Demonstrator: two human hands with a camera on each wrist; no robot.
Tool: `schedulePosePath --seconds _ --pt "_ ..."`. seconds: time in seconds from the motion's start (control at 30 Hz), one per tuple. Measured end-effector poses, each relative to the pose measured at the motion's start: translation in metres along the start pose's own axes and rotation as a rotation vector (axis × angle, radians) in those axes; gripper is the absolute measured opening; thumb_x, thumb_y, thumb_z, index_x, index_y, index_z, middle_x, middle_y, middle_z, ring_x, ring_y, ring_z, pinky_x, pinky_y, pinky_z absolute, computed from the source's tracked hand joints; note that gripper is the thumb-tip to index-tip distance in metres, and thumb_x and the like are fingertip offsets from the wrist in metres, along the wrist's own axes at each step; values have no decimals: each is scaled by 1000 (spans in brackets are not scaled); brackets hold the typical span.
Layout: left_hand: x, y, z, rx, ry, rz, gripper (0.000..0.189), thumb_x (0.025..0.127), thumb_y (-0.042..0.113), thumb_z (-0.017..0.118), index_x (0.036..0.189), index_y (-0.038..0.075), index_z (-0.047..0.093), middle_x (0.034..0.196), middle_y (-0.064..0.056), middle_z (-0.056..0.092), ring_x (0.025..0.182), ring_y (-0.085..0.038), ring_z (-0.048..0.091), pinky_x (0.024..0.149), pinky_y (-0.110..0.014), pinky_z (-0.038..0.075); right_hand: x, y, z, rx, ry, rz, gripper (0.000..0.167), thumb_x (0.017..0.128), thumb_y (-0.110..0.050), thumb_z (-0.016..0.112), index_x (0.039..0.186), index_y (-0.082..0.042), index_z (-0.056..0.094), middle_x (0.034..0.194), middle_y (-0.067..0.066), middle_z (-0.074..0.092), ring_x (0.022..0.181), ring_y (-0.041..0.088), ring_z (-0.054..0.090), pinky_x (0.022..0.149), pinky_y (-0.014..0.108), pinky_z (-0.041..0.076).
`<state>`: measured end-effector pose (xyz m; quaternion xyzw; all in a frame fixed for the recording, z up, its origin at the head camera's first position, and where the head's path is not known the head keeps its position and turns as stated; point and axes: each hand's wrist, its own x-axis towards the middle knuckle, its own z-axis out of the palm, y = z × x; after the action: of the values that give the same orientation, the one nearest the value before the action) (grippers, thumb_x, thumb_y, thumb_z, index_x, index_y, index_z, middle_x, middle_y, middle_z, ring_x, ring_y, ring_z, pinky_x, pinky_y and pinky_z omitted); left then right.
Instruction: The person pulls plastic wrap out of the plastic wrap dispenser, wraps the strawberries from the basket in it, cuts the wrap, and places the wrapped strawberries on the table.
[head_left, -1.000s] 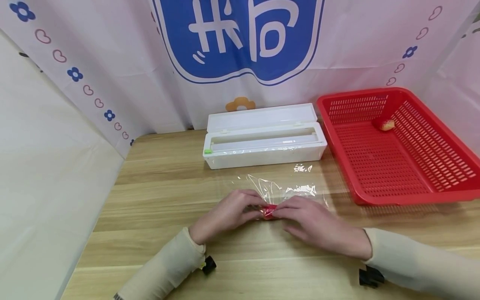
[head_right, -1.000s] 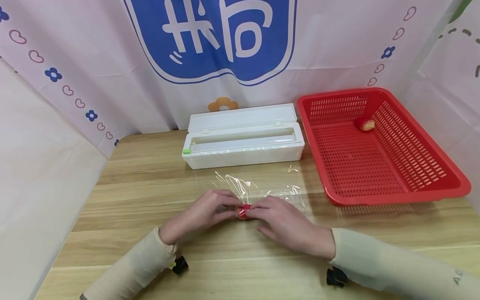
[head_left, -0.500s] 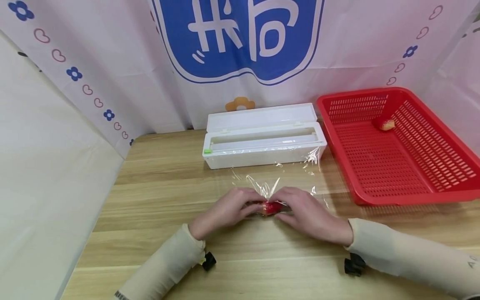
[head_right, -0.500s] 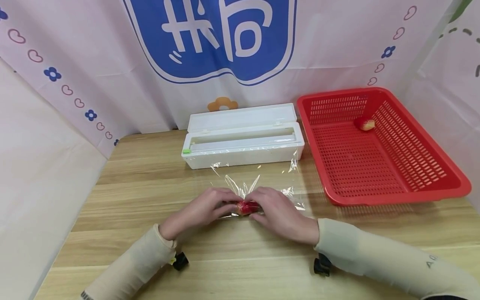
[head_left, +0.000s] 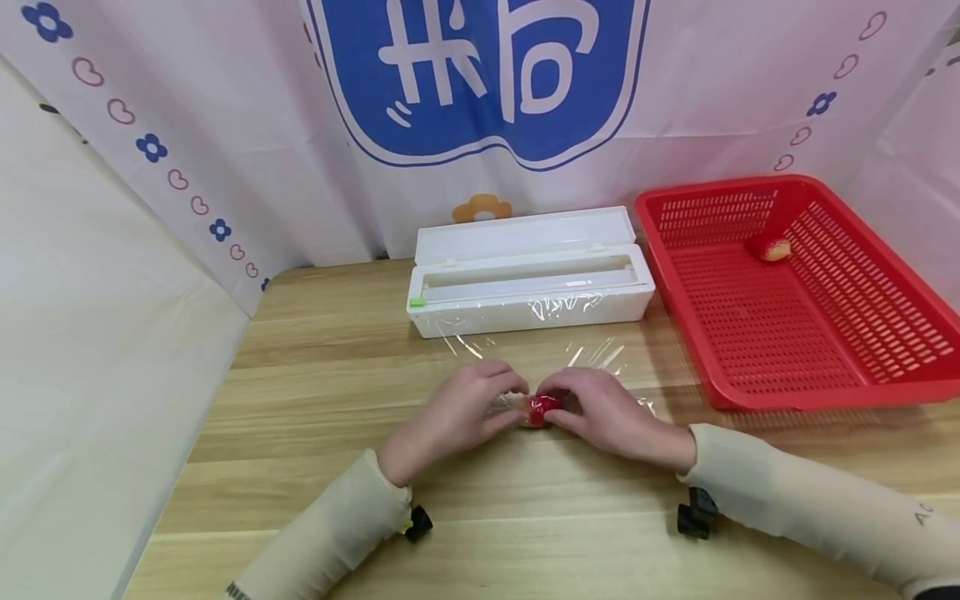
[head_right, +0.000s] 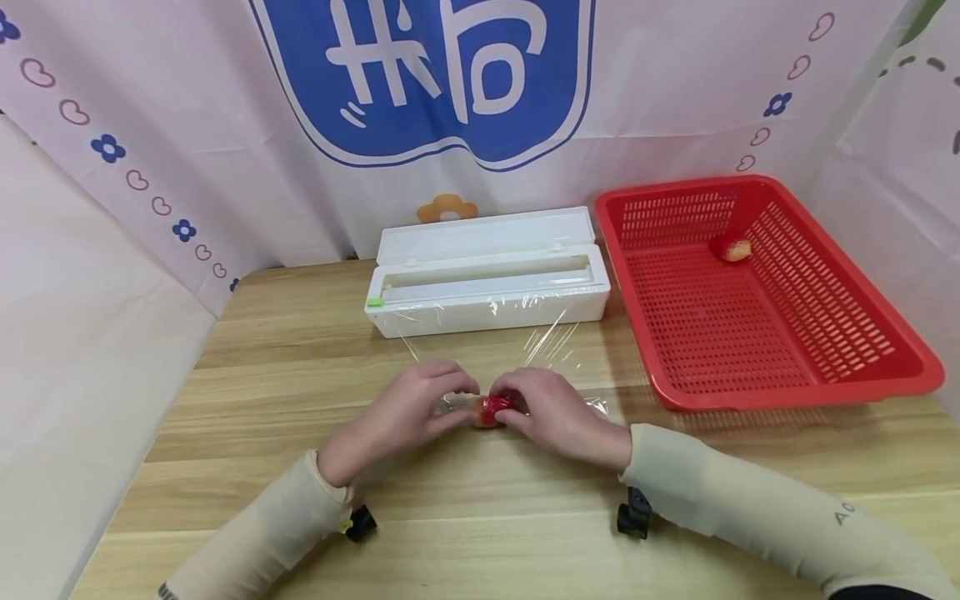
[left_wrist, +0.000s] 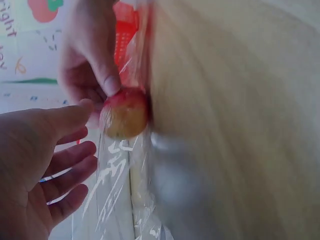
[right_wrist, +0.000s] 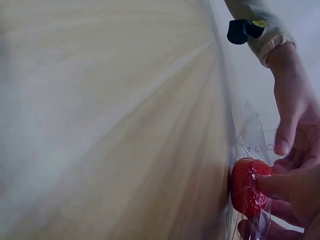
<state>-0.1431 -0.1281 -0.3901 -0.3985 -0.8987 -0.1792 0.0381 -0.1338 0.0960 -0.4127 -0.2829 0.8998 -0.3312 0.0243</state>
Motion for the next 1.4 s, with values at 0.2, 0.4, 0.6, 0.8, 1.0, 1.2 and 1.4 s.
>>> schedulePosePath --seconds 0.2,0.4,0.6,0.8,1.0,1.2,1.4 --pt "2 5 6 87 5 69 32 79 30 83 106 16 73 101 5 69 91 -9 63 82 -24 55 2 4 -1 10 5 23 26 86 -20 76 112 -18 72 103 -5 69 98 14 63 88 38 53" --pt "4 5 11 73 -36 -9 35 79 30 84 109 17 71 104 5 68 93 -8 63 81 -24 56 5 4 -1 17 -1 33 29 90 -23 72 118 -15 68 101 -4 73 96 14 67 88 39 54" --pt "6 3 13 33 -70 -75 39 79 29 84 113 16 69 106 5 66 92 -8 62 80 -24 55 5 1 -5 42 -13 64 32 91 -23 71 120 -13 63 106 -1 75 101 17 70 92 42 55" --pt "7 1 15 -1 -91 -110 39 81 26 82 115 13 67 109 2 66 96 -10 64 86 -26 56 3 -2 -7 -38 7 13 33 89 -21 73 119 -11 64 112 4 74 104 20 69 91 42 56" --pt "9 -1 15 -3 -95 -115 39 83 25 80 117 11 67 107 1 67 93 -10 64 84 -26 57 1 -5 -7 -183 127 -49 35 84 -22 78 115 -13 66 118 5 70 114 24 62 99 45 52" --pt "12 -4 15 9 -112 -118 38 85 25 79 118 10 68 108 0 68 95 -12 64 86 -27 56 4 -3 -4 -167 109 -53 45 76 -17 84 117 -12 66 117 5 70 115 24 62 102 46 50" --pt "11 -9 15 -26 -115 -150 38 90 29 72 123 11 65 112 -1 70 103 -15 65 93 -31 55 8 0 4 -171 102 -14 54 76 -14 84 125 -8 61 121 8 69 114 28 64 102 48 50"
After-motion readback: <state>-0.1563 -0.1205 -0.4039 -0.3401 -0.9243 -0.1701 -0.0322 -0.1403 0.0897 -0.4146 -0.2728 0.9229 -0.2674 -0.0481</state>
